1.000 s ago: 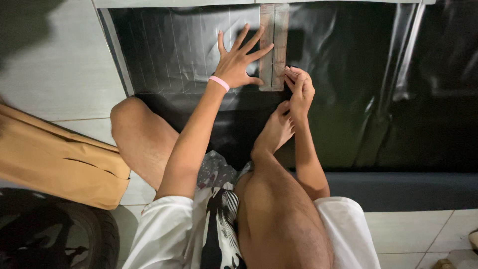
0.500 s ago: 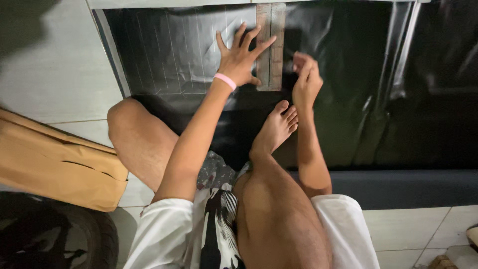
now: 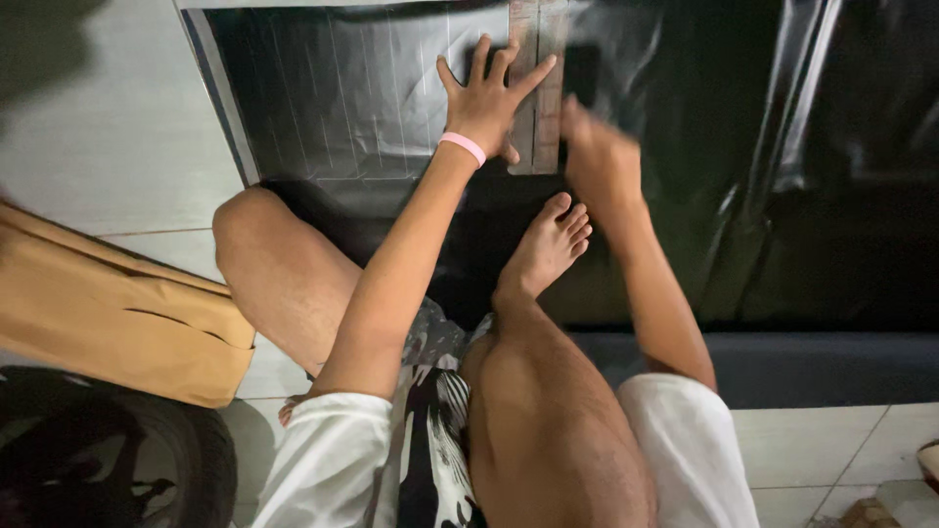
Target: The person sits on the floor and uses a wooden ruler and a white marking tool to draw straight lines on a large black sheet of material. They repeatedly reposition the ruler to create a series of parallel lines across the surface.
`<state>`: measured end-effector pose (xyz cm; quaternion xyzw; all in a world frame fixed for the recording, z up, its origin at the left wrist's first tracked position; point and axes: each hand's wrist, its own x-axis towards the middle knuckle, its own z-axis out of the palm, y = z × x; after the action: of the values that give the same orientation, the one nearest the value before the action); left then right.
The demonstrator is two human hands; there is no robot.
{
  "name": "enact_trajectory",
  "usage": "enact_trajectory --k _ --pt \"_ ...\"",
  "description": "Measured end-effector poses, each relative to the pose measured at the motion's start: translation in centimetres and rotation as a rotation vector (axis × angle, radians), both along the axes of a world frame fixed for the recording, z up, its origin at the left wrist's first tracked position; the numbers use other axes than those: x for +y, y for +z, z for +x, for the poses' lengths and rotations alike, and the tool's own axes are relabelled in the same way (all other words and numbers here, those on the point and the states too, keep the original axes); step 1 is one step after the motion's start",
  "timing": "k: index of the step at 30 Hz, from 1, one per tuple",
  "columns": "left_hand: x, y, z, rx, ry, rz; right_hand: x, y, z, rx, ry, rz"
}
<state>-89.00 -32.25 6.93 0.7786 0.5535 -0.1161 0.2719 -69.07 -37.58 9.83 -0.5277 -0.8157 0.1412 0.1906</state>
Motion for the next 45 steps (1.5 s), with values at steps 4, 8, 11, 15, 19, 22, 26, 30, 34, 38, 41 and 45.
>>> enact_trajectory --k 4,8,11,15,19,22,26,30,34,38,41,45 --pt "-0.6 -0.8 -0.3 -0.009 -0.008 -0.008 -7.4 1.8 1.2 -0.009 0.037 -0.216" --pt "-0.8 -1.6 -0.5 -0.015 -0.016 0.03 -8.2 0.2 -0.1 0.287 0.024 -0.346" --pt "-1.0 -2.1 -0.7 -0.017 -0.011 0.045 -7.8 -0.8 -1.3 0.364 0.106 -0.344" --pt "-1.3 -2.7 -0.9 -0.002 -0.007 0.035 -8.2 -0.2 0.0 0.208 -0.043 -0.319" --pt "-1.6 -3.2 -1.4 -0.029 -0.003 0.052 -7.0 -0.3 1.9 0.039 -0.179 -0.202" --pt "-1.9 -3.3 -2.0 -0.059 0.04 0.043 -2.9 -1.9 1.0 0.193 -0.179 -0.176" --pt "-2.4 -3.4 -3.2 -0.177 0.046 0.146 3.8 -4.2 -1.8 0.296 -0.138 -0.079" --pt "-2.7 -3.6 -3.8 -0.225 0.041 0.154 2.9 -3.2 -1.8 -0.133 0.214 -0.214" --pt "-2.8 -3.6 -4.2 -0.3 0.029 0.183 -4.7 -0.6 0.0 -0.031 0.466 0.025" --pt "-3.0 -3.2 -4.2 -0.294 -0.022 0.169 -5.4 -1.3 2.0 0.226 0.093 -0.275" --pt "-2.9 -3.1 -2.6 -0.252 -0.084 0.138 -4.8 -3.2 3.2 0.561 -0.309 -0.323" --pt "-2.6 -3.6 1.0 -0.28 -0.107 0.186 -5.2 -5.7 4.7 0.971 -0.58 -0.414"
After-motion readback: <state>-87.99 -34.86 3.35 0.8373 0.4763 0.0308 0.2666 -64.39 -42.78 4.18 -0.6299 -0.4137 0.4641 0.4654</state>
